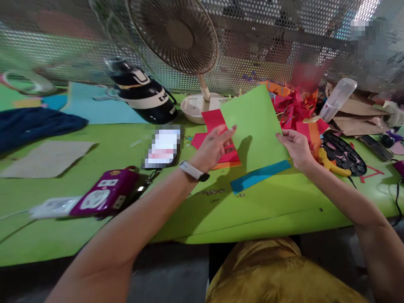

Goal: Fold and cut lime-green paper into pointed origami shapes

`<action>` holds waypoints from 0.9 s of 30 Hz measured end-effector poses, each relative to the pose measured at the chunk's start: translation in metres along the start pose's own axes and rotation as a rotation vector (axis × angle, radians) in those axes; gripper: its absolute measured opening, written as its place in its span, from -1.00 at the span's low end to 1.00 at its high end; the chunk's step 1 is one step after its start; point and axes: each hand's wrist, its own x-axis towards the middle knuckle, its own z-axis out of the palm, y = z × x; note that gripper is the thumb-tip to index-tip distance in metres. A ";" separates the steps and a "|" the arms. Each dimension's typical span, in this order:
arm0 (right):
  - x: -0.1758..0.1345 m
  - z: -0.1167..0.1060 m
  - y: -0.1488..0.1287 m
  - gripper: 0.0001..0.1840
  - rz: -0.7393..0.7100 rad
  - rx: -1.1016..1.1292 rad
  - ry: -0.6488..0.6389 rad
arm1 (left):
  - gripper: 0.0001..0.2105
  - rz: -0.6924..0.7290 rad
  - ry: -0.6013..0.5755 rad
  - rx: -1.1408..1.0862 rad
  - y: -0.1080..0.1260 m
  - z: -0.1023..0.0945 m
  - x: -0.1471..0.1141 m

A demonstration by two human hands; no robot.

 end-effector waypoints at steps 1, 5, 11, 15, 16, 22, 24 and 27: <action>0.000 0.002 0.003 -0.60 0.008 0.019 -0.001 | -0.49 -0.129 -0.014 -0.161 0.002 0.004 -0.001; -0.001 0.003 0.010 -0.58 0.061 0.053 -0.026 | -0.60 -0.336 -0.007 -0.526 0.014 0.011 -0.003; -0.002 -0.032 -0.003 -0.58 0.066 0.020 -0.004 | -0.73 -0.467 0.085 -0.549 -0.003 -0.011 -0.003; 0.002 -0.073 -0.016 -0.59 -0.048 -0.128 0.125 | -0.68 -0.537 0.068 -0.532 -0.020 -0.021 -0.008; 0.003 -0.084 -0.018 -0.59 -0.066 -0.186 0.132 | -0.67 -0.538 0.052 -0.524 -0.023 -0.022 -0.009; -0.003 -0.117 -0.020 -0.77 -0.085 -0.886 0.033 | -0.56 -0.535 -0.043 -0.456 -0.035 -0.023 -0.012; -0.007 -0.115 -0.021 -0.78 -0.076 -1.107 -0.002 | -0.52 -0.533 -0.075 -0.449 -0.039 -0.025 -0.012; -0.012 -0.109 -0.024 -0.74 -0.095 -1.263 -0.030 | -0.53 -0.528 -0.094 -0.424 -0.045 -0.029 -0.012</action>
